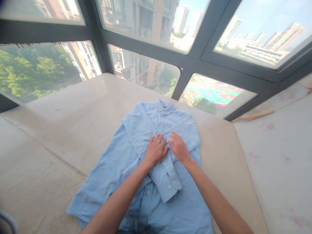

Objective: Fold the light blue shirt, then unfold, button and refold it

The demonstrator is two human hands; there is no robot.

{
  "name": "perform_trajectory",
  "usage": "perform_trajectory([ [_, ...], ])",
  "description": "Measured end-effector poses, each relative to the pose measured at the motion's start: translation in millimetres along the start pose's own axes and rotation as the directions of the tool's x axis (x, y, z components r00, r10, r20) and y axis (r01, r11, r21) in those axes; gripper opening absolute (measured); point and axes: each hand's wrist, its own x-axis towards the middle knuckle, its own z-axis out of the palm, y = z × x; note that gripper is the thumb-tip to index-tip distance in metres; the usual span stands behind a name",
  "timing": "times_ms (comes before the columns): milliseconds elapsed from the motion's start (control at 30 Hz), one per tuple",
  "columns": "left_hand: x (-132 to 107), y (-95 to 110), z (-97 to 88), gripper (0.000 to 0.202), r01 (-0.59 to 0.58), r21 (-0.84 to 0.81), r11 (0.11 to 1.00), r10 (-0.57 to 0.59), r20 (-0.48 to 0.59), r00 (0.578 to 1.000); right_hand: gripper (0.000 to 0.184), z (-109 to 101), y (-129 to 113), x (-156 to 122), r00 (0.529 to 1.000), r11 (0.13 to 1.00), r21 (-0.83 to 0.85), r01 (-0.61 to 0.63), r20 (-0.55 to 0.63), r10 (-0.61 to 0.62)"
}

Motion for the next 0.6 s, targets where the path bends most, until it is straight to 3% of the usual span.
perform_trajectory([
  [133, 1.4, 1.8, -1.7, 0.047, -0.004, 0.059, 0.998, 0.004, -0.006, 1.000, 0.049, -12.2, 20.7, -82.7, 0.995, 0.998, -0.049, -0.037, 0.091, 0.041],
  [267, 4.8, 2.5, 0.7, 0.046, -0.009, 0.126, 0.992, 0.006, 0.019, 1.000, 0.052, -9.1, 10.5, -137.4, 0.995, 0.980, -0.188, -0.059, 0.063, 0.072],
  [400, 7.3, 2.2, 3.1, 0.045, -0.010, 0.180, 0.984, 0.003, 0.034, 0.999, 0.054, -11.0, -1.4, -156.1, 0.998, 0.966, -0.258, -0.017, 0.047, 0.030],
  [600, 2.3, 12.3, -5.5, 0.031, -0.081, 0.272, 0.959, 0.082, 0.006, 0.997, 0.053, -14.7, -2.3, -153.9, 1.000, 0.968, -0.250, -0.010, 0.017, 0.015],
])
